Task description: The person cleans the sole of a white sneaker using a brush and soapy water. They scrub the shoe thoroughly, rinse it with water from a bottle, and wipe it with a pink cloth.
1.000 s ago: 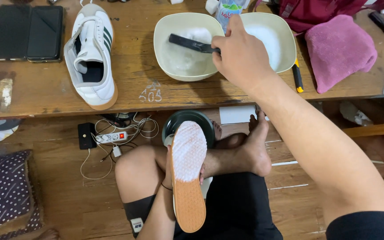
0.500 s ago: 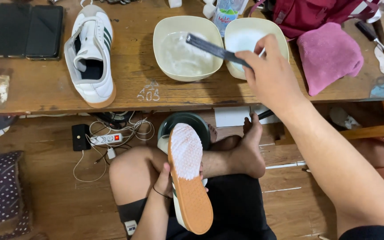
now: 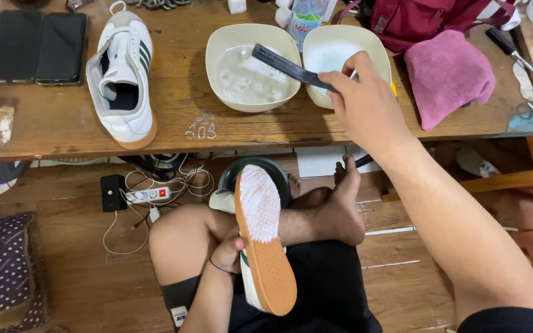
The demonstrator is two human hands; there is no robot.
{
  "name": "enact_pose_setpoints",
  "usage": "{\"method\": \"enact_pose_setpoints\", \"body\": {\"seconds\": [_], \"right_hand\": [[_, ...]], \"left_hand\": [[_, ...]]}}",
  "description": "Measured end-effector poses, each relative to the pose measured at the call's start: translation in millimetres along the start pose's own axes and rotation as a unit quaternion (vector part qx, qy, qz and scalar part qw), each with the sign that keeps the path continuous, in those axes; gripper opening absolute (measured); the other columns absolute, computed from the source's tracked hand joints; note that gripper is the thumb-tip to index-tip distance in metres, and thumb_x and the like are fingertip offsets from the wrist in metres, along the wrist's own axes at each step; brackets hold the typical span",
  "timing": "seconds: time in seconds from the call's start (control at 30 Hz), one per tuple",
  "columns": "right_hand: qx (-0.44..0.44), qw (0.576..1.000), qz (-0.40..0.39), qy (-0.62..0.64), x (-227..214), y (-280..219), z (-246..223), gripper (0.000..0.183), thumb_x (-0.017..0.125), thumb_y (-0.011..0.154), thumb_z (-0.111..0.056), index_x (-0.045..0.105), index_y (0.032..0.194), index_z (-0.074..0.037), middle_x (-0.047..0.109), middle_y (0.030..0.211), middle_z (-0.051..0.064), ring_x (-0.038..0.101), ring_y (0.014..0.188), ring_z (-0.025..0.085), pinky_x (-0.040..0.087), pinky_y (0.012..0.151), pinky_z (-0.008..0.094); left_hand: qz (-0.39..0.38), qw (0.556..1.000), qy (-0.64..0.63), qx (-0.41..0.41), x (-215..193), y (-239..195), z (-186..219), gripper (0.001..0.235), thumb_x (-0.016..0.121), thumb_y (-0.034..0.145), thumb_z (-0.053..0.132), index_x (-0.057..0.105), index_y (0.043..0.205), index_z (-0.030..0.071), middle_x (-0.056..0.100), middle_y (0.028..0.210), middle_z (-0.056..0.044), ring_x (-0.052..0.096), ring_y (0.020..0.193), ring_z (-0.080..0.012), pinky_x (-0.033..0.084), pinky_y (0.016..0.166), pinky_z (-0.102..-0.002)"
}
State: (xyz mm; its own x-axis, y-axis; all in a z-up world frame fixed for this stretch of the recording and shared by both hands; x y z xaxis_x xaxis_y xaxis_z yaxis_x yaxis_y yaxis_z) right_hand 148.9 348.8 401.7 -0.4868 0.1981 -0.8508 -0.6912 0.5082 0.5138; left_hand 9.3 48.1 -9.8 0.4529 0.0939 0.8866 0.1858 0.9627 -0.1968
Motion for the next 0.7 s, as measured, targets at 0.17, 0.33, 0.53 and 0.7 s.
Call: {"method": "enact_pose_setpoints", "body": {"seconds": [0.17,0.33,0.53,0.7], "right_hand": [[-0.001,1.0,0.005,0.002,-4.8,0.7,-4.2,0.032,0.08,0.105,0.007,0.084,0.135,-0.005,0.058,0.125,0.015,0.064,0.081,0.031,0.056,0.073,0.042],[-0.017,0.998,0.062,0.023,-47.1,-2.9,-15.1,0.03,0.082,0.111,0.014,0.081,0.141,0.007,0.061,0.13,0.022,0.065,0.09,0.03,0.054,0.074,0.039],[0.022,0.988,0.051,0.144,-80.9,-60.9,-18.6,0.024,0.084,0.113,0.011,0.079,0.137,0.012,0.072,0.123,0.021,0.064,0.093,0.028,0.048,0.079,0.037],[0.251,0.953,-0.061,0.157,-52.6,-103.3,-14.0,0.026,0.086,0.096,0.004,0.077,0.121,0.002,0.082,0.103,0.01,0.072,0.08,0.021,0.054,0.071,0.032]], "left_hand": [[0.032,0.998,-0.058,-0.018,-14.4,1.6,-6.8,0.124,0.104,0.078,0.052,0.046,0.173,-0.001,0.066,0.162,-0.025,0.066,0.141,-0.0384,0.052,0.121,-0.05],[0.021,0.994,-0.095,-0.044,-12.9,-0.4,-7.2,0.109,0.088,0.088,0.058,0.046,0.174,0.005,0.067,0.16,-0.027,0.069,0.138,-0.0385,0.052,0.121,-0.054],[-0.069,0.979,-0.178,-0.067,51.6,-7.2,14.0,0.094,0.054,0.11,0.076,0.036,0.183,0.02,0.061,0.166,-0.032,0.068,0.144,-0.0427,0.048,0.13,-0.069],[-0.056,0.99,-0.117,-0.056,40.3,-7.0,15.0,0.096,0.056,0.111,0.068,0.041,0.179,0.003,0.069,0.151,-0.038,0.073,0.134,-0.0442,0.063,0.108,-0.046]]}}
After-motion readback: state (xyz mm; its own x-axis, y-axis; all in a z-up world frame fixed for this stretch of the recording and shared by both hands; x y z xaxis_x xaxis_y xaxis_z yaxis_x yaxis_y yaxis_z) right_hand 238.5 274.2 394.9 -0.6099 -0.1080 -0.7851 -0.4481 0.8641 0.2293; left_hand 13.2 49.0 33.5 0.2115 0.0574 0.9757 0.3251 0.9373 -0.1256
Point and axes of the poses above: each hand's wrist, its own y-axis towards the middle knuckle, its own x-axis out of the palm, z = x × y, the point moved 5 cm from there along y, towards the middle knuckle
